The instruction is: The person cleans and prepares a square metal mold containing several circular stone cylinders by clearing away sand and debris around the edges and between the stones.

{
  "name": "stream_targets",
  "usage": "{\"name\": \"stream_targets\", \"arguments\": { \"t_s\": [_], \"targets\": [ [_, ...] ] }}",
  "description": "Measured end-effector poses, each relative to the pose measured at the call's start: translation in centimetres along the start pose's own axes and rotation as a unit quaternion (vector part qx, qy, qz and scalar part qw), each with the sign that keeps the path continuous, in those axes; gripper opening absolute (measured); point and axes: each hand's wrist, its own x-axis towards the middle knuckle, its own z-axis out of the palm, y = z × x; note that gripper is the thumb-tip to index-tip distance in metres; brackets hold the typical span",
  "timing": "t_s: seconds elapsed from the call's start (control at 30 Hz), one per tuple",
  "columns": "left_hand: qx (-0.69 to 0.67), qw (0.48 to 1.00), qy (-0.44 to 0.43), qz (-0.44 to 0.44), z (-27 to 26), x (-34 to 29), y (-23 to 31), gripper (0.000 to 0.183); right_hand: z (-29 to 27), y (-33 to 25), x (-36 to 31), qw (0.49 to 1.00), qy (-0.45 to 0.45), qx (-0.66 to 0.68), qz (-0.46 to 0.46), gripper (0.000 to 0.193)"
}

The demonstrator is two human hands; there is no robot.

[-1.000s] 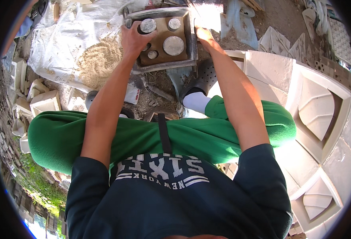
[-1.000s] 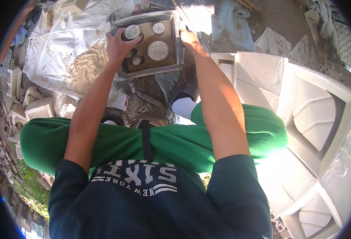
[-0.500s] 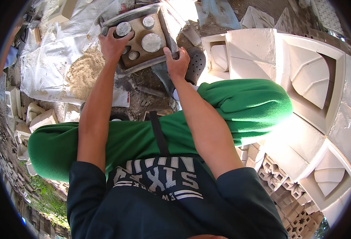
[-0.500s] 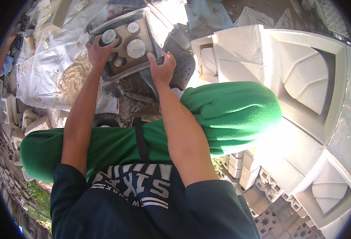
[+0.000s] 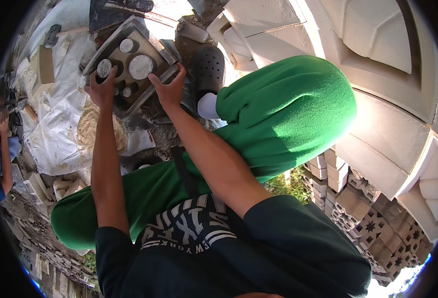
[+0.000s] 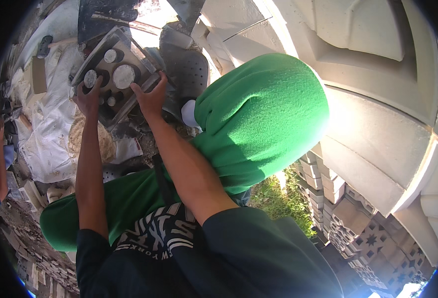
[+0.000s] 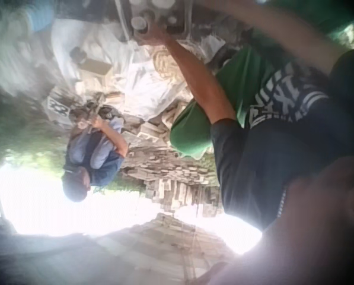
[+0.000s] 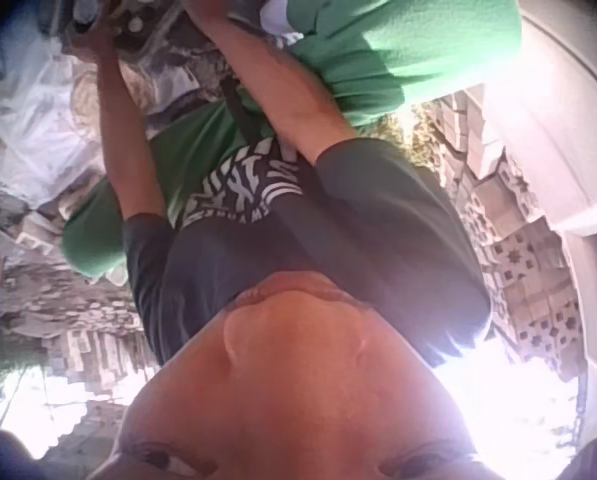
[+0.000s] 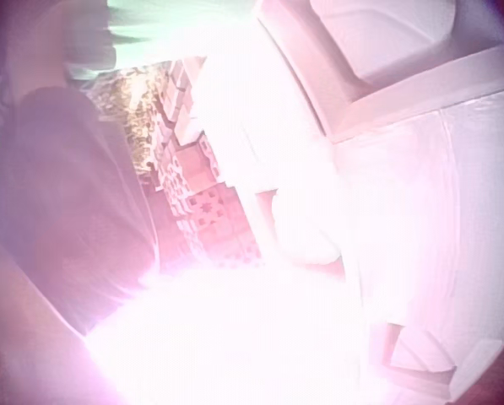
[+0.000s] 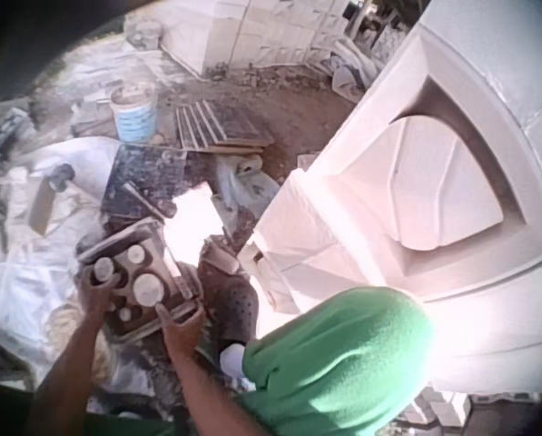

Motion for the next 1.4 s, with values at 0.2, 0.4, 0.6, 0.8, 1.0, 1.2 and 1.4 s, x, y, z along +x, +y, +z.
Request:
{"name": "stream_targets", "arguments": {
  "t_s": [0.2,0.4,0.6,0.8,1.0,1.2,1.4],
  "targets": [
    [-0.003,1.000,-0.006,0.017,0.3,0.5,-0.4,0.084,0.5,0.8,1.9,0.991,0.061,-0.012,-0.115,0.067],
    [-0.011,1.000,-0.016,0.013,-0.4,-0.1,0.6,0.081,1.1,0.4,3.5,0.965,0.108,-0.054,-0.232,0.047],
    [-0.036,0.997,-0.069,0.001,-1.8,-0.1,-0.3,0.088,-0.4,-3.3,5.7,0.990,-0.002,-0.141,-0.017,0.053],
    [-0.014,0.996,-0.085,0.038,-2.0,-0.7,1.2,0.090,-1.1,-5.5,10.4,0.974,-0.064,-0.215,-0.028,0.049],
    [-0.041,0.995,-0.050,0.072,-2.1,-2.2,-0.6,0.087,-0.9,-8.2,9.3,0.954,-0.179,-0.238,0.039,0.050],
    [-0.493,0.853,-0.065,-0.158,0.5,-4.8,-5.3,0.069,0.6,-5.8,9.9,0.931,-0.172,-0.300,-0.117,0.056],
    [-0.396,0.886,-0.170,-0.173,-1.0,-6.9,-4.1,0.077,0.8,-6.3,10.8,0.889,-0.244,-0.368,-0.121,0.054]
  ]
}}
